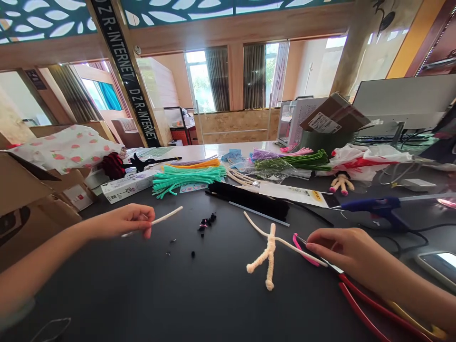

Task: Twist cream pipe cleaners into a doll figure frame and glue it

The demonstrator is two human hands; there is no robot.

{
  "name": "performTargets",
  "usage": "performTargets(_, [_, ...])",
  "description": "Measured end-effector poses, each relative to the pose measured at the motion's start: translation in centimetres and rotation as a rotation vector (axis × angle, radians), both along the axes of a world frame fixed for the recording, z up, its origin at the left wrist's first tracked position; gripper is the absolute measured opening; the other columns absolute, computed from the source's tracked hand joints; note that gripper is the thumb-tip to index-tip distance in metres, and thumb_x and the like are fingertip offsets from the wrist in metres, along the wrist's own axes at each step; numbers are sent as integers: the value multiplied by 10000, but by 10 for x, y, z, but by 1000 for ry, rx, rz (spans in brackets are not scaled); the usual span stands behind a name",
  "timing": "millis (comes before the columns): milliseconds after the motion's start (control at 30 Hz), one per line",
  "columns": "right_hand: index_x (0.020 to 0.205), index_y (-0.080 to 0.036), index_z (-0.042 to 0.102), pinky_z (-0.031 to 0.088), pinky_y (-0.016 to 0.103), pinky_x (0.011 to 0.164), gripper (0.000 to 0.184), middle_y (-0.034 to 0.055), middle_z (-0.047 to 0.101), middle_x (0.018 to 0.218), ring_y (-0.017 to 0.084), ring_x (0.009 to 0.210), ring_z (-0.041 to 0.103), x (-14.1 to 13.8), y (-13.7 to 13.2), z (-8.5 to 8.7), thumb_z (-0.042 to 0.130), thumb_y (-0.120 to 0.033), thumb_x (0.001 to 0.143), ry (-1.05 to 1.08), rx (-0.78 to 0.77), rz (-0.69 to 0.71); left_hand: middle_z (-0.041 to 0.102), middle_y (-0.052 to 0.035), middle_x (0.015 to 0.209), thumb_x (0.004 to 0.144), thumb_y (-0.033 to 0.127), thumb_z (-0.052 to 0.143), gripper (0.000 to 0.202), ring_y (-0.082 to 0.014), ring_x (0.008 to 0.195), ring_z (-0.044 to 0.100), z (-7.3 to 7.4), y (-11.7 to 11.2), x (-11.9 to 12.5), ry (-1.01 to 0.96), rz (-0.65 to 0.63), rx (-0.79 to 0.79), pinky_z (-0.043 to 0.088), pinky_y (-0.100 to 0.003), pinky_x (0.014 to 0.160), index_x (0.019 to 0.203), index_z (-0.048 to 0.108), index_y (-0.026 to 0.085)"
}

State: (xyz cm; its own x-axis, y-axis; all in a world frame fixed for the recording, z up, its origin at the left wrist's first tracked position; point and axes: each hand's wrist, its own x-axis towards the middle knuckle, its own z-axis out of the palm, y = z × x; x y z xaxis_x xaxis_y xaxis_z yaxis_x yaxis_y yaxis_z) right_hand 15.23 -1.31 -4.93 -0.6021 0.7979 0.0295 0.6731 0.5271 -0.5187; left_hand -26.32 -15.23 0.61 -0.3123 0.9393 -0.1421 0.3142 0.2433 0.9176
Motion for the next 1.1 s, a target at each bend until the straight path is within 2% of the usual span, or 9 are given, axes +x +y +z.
performTargets(67, [725,-242,690,420,282,561,313,23,675,664,198,594,581,6,-3,1,493,-474,794,9,-20,1,546,68,393,573,53,765,336,-89,322,447,8,3,7,-38,-11,-24,299,-135,352,506,470,198])
performTargets(167, [717,-229,689,411,290,567,299,33,667,654,204,607,579,8,-9,3,515,-462,786,45,-56,11,506,70,431,776,210,649,236,-48,324,361,7,9,34,-135,-37,23,331,-142,394,610,481,193])
performTargets(233, [763,-213,692,415,291,580,301,40,660,669,201,624,580,4,-14,4,543,-474,775,96,-153,42,492,69,457,775,283,655,262,-34,331,318,-2,15,64,-192,-102,0,273,-133,372,632,457,188])
performTargets(400, [1087,-171,604,406,257,516,522,21,623,732,128,532,544,-18,-28,-3,607,-549,727,439,-641,108,503,75,475,772,426,630,300,-26,333,273,-38,33,156,-286,-384,-122,188,-132,343,740,446,191])
performTargets(500, [928,-148,643,312,216,445,460,-12,571,648,66,442,446,-30,-30,-10,613,-568,741,638,-766,175,507,72,530,820,390,573,252,-23,359,302,-50,41,197,-459,-522,-158,248,-146,381,763,426,193])
performTargets(567, [857,-147,657,268,204,440,377,-30,542,600,50,439,414,-33,-30,-14,644,-510,756,794,-807,117,483,74,546,847,373,540,219,-13,365,266,-53,44,213,-575,-560,-172,237,-157,398,785,445,185])
performTargets(700, [723,-126,667,284,204,449,332,-35,521,535,56,445,430,-31,-23,-12,758,-438,658,1002,-836,-41,431,83,515,836,395,553,248,-12,361,225,-57,47,224,-619,-548,-201,182,-181,403,759,460,179])
performTargets(867, [682,-126,658,319,200,443,358,-40,514,518,52,435,434,-20,-6,-4,816,-422,558,1128,-766,-171,402,93,448,748,472,606,338,-15,338,194,-68,39,213,-580,-509,-262,137,-189,382,670,464,175])
performTargets(1100, [683,-141,652,354,197,457,374,-48,504,539,42,446,417,-10,13,0,827,-433,527,1211,-693,-231,450,70,398,693,539,563,374,-56,310,291,-71,37,162,-59,-338,-273,161,-202,358,604,466,188])
